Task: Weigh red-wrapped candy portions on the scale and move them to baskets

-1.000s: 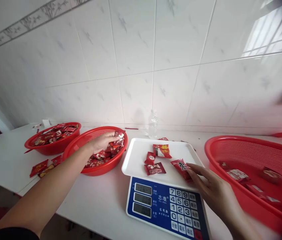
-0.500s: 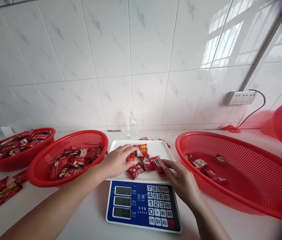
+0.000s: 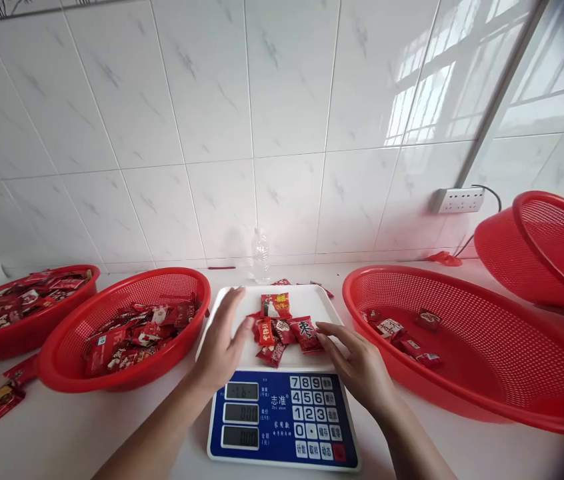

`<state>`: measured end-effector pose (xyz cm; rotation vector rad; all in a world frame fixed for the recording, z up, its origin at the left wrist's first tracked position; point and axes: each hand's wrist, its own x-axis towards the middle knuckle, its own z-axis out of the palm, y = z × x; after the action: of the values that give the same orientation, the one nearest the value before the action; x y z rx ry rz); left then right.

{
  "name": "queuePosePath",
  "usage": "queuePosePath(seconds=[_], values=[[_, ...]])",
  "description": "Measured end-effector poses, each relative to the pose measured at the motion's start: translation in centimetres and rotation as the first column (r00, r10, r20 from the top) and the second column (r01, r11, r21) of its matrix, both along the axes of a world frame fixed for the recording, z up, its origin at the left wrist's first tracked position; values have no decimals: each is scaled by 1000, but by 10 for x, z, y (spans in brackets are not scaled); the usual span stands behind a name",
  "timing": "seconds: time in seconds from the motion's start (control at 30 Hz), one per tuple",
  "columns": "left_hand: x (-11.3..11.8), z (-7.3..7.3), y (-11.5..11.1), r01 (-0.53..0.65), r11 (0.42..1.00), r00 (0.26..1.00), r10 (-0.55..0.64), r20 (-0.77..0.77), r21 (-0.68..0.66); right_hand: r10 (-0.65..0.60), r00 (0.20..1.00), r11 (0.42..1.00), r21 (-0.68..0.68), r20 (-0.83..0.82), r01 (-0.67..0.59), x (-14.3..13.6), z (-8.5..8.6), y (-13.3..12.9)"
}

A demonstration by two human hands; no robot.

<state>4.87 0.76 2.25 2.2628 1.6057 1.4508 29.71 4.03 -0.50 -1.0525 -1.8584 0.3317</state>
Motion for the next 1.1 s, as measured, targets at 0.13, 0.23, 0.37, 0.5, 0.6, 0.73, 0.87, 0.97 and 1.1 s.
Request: queuePosePath(seconds=[0.13, 0.23, 0.37, 0.5, 0.6, 0.73, 0.87, 0.97, 1.1], values=[[-23, -20, -17, -101, 955, 988, 63, 141, 279, -34, 999, 999, 1, -19, 35, -1, -5, 5], [-40, -35, -25, -108, 931, 988, 62, 140, 349, -69, 998, 997, -16, 9, 70, 0, -7, 8], [-48, -47, -25, -150, 947, 972, 90, 216, 283, -100, 991, 993, -53, 93, 105, 0, -4, 8], [-44, -53, -22, -137, 977, 962, 92, 257, 161, 14, 957, 991, -132, 290, 25, -10, 10, 4], [-41, -55, -21, -124, 984, 959, 86, 271, 128, 151, 885, 971, -232, 440, -51, -28, 26, 1], [-43, -55, -21, -124, 987, 950, 90, 298, 98, 318, 795, 926, -348, 516, -144, -50, 45, 3], [-46, -52, -22, -122, 989, 939, 88, 331, 84, 327, 821, 928, -321, 468, -188, -53, 46, 13], [-46, -52, -23, -113, 991, 937, 83, 340, 70, 335, 827, 935, -270, 452, -231, -47, 40, 19], [-45, -54, -22, -107, 993, 933, 85, 351, 45, 284, 837, 953, -230, 468, -196, -41, 40, 26]])
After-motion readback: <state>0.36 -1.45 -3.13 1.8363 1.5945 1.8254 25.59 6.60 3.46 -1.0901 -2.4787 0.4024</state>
